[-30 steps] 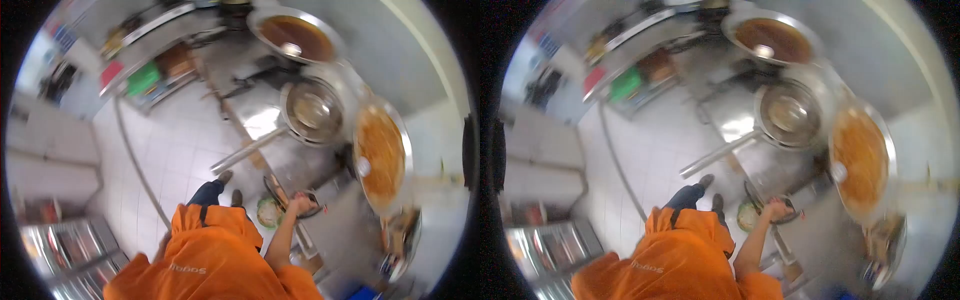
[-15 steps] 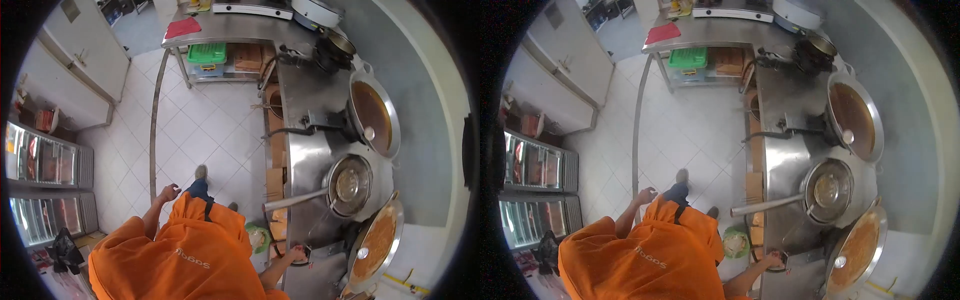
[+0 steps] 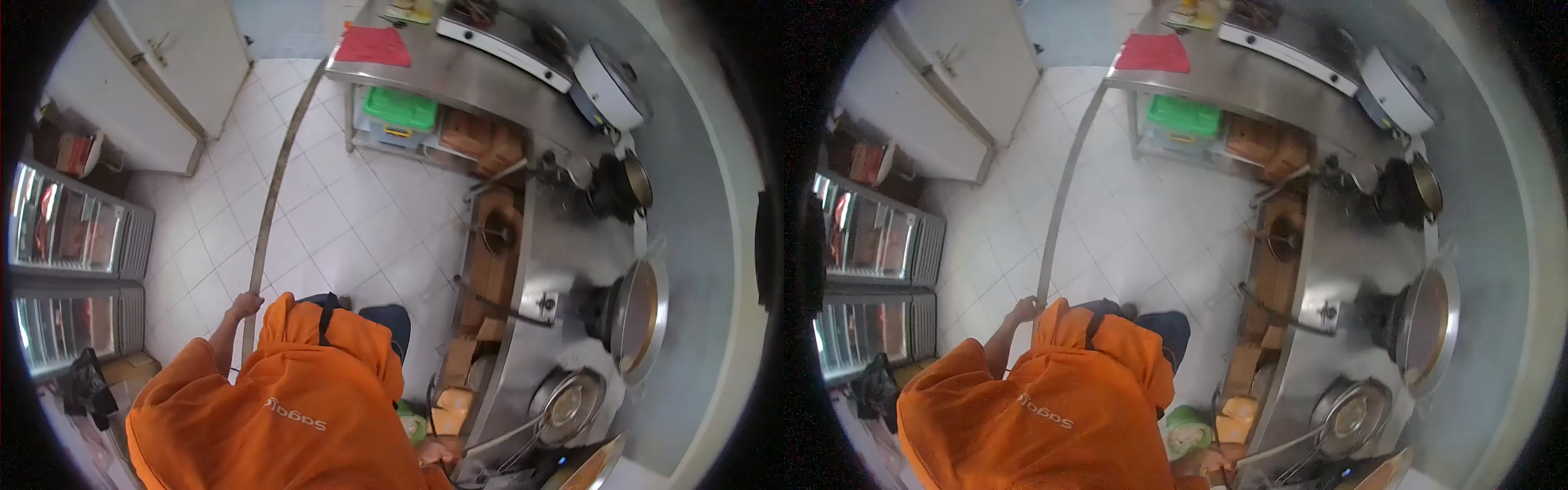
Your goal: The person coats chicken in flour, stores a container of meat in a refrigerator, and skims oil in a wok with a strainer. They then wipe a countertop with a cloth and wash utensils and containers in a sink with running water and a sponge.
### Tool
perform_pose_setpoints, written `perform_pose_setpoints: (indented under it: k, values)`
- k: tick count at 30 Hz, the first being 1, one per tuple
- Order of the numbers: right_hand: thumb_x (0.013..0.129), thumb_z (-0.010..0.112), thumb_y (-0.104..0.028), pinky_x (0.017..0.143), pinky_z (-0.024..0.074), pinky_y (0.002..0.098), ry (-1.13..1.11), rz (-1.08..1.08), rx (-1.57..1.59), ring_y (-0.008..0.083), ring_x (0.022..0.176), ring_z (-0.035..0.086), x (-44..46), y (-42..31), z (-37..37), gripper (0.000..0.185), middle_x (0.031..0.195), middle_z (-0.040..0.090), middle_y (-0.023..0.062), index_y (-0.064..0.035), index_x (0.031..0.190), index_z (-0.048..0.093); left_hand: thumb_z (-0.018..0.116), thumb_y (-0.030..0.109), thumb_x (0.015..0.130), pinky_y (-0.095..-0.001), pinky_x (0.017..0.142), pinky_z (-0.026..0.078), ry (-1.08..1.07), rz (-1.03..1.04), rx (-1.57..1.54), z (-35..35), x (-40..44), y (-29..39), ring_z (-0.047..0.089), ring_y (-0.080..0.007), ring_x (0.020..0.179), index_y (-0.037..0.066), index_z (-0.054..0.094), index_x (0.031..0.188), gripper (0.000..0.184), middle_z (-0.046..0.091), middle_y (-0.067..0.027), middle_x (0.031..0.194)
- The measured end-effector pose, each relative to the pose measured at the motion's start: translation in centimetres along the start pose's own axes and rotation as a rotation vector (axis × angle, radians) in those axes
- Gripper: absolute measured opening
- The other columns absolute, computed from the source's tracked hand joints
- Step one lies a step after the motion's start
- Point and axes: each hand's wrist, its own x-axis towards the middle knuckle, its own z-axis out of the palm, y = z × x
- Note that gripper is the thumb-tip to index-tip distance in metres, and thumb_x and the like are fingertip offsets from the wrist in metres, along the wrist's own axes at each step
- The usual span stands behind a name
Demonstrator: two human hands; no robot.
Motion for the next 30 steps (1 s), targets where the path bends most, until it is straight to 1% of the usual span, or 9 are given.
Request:
perform_pose_setpoints:
  k: [4, 7, 14, 18, 20, 23, 24, 26, 30]
  values:
    - [0.092, 0.043, -0.034, 0.071, 0.0497, 0.0437, -0.449, -0.483, -1.465, 0.0351, 0.077, 0.06, -4.1, -2.8, 19.1, 0.034, 0.086, 0.063, 0.0168, -0.0043, 0.094, 0.061, 0.055, 0.037, 0.087, -0.0414, 0.076, 0.052, 0.261, -0.134, -0.391, 0.9, 5.0, -2.1, 0.066, -0.0338, 0.089, 0.001, 0.063, 0.106, 0.041, 0.067, -0.0222, 0.09]
    - [0.093, 0.044, -0.03, 0.072, 0.0495, 0.0447, -0.626, -0.929, -1.727, 0.0372, 0.077, 0.061, -8.4, -9.0, 36.1, 0.03, 0.085, 0.064, 0.0168, -0.0059, 0.093, 0.063, 0.06, 0.038, 0.085, -0.0382, 0.073, 0.052, 0.345, -0.207, -0.6, -1.5, 3.6, 2.3, 0.068, -0.031, 0.079, 0.002, 0.064, 0.104, 0.041, 0.068, -0.0211, 0.083]
    - [0.09, 0.056, -0.018, 0.07, 0.049, 0.0401, -0.707, -2.036, -0.48, 0.0322, 0.075, 0.062, -35.4, -36.6, 78.0, 0.022, 0.08, 0.065, 0.0168, 0.0032, 0.087, 0.06, 0.065, 0.049, 0.077, -0.0418, 0.081, 0.051, 0.479, -0.73, -0.756, 12.7, 2.7, 3.1, 0.065, -0.0348, 0.091, 0.003, 0.065, 0.103, 0.053, 0.067, -0.0221, 0.093]
    - [0.09, 0.061, -0.029, 0.076, 0.048, 0.0407, -0.782, -2.096, -0.113, 0.0323, 0.085, 0.06, -53.5, -46.0, 97.8, 0.033, 0.096, 0.062, 0.0171, 0.0008, 0.103, 0.056, 0.062, 0.039, 0.08, -0.0365, 0.063, 0.056, 0.083, -1.142, -1.028, 7.7, -4.7, 15.7, 0.068, -0.027, 0.075, 0.004, 0.068, 0.096, 0.039, 0.068, -0.0186, 0.093]
    - [0.08, 0.062, -0.057, 0.077, 0.0501, 0.0433, -0.29, -2.08, -0.452, 0.0355, 0.088, 0.062, -56.5, -48.1, 108.4, 0.07, 0.105, 0.062, 0.0183, 0.0023, 0.116, 0.054, 0.062, 0.035, 0.08, -0.0341, 0.057, 0.056, -0.026, -1.189, -1.176, 8.2, -6.1, 20.9, 0.068, -0.0248, 0.068, 0.003, 0.068, 0.095, 0.035, 0.069, -0.0166, 0.088]
    - [0.07, 0.059, -0.073, 0.078, 0.0496, 0.0483, -0.29, -2.502, -1.109, 0.0385, 0.091, 0.062, -60.8, -45.8, 111.1, 0.086, 0.111, 0.062, 0.0188, -0.0038, 0.121, 0.055, 0.063, 0.031, 0.079, -0.0344, 0.056, 0.056, -0.088, -1.276, -1.293, 15.6, -5.2, 27.4, 0.066, -0.0249, 0.058, 0.003, 0.067, 0.102, 0.037, 0.069, -0.0158, 0.079]
    - [0.07, 0.057, -0.075, 0.075, 0.051, 0.0477, -0.304, -2.428, -1.244, 0.038, 0.094, 0.062, -60.8, -45.0, 112.2, 0.086, 0.114, 0.061, 0.0182, -0.0086, 0.125, 0.054, 0.062, 0.03, 0.078, -0.0352, 0.055, 0.055, 0.251, -1.537, -1.491, 11.6, -5.7, 30.7, 0.066, -0.0249, 0.058, 0.002, 0.066, 0.104, 0.038, 0.069, -0.0156, 0.077]
    - [0.07, 0.055, -0.076, 0.073, 0.0525, 0.0468, -0.374, -2.358, -1.377, 0.0371, 0.098, 0.062, -61.3, -42.6, 114.3, 0.086, 0.117, 0.06, 0.0175, -0.0132, 0.129, 0.052, 0.06, 0.031, 0.08, -0.0365, 0.056, 0.055, 0.308, -1.535, -1.593, 13.1, -3.3, 36.9, 0.067, -0.0263, 0.063, 0.002, 0.065, 0.108, 0.041, 0.069, -0.017, 0.082]
    - [0.073, 0.054, -0.072, 0.074, 0.0528, 0.0451, -1.135, -2.289, -1.29, 0.0358, 0.098, 0.062, -60.9, -31.6, 108.2, 0.084, 0.118, 0.06, 0.0169, -0.0124, 0.131, 0.05, 0.058, 0.032, 0.081, -0.0383, 0.064, 0.055, 0.3, -1.469, -1.752, 14.5, 0.2, 43.6, 0.068, -0.0284, 0.073, 0.002, 0.062, 0.113, 0.044, 0.069, -0.0177, 0.089]
